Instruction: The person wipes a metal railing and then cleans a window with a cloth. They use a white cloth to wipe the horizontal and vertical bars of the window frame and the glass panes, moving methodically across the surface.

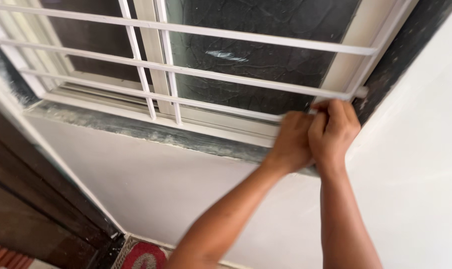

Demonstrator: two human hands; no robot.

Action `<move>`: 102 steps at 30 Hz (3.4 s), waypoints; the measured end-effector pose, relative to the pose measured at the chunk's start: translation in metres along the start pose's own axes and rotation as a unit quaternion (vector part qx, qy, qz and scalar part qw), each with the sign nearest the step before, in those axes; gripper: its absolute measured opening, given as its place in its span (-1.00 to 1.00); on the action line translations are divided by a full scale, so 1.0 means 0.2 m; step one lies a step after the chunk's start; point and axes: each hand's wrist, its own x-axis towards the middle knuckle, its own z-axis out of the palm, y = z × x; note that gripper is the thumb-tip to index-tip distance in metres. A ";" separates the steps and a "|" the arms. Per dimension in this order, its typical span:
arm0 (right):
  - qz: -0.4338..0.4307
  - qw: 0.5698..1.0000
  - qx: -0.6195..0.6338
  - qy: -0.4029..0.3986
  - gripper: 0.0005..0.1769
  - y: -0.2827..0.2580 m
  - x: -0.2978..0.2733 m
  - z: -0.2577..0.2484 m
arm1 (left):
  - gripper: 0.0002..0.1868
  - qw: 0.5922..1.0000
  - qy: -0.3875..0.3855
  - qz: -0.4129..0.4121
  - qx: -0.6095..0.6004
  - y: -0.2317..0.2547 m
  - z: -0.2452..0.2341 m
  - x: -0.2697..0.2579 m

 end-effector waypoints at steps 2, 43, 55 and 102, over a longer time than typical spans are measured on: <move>-0.091 0.995 -0.040 0.004 -0.81 -0.07 0.08 0.06 | -0.88 0.986 0.105 0.106 0.074 -0.03 0.05 0.02; -0.077 0.991 -0.095 -0.055 -0.82 -0.07 0.20 0.09 | -0.63 0.947 0.283 0.140 0.053 -0.68 -0.72 -0.34; -0.006 0.997 0.025 -0.067 -0.85 -0.18 0.07 0.32 | -0.74 0.927 0.359 0.100 0.041 -0.36 -0.83 -0.16; -0.005 0.944 -0.331 0.012 -0.84 -0.03 -0.11 0.67 | -0.87 0.907 0.361 0.146 0.160 -0.79 -1.14 -0.16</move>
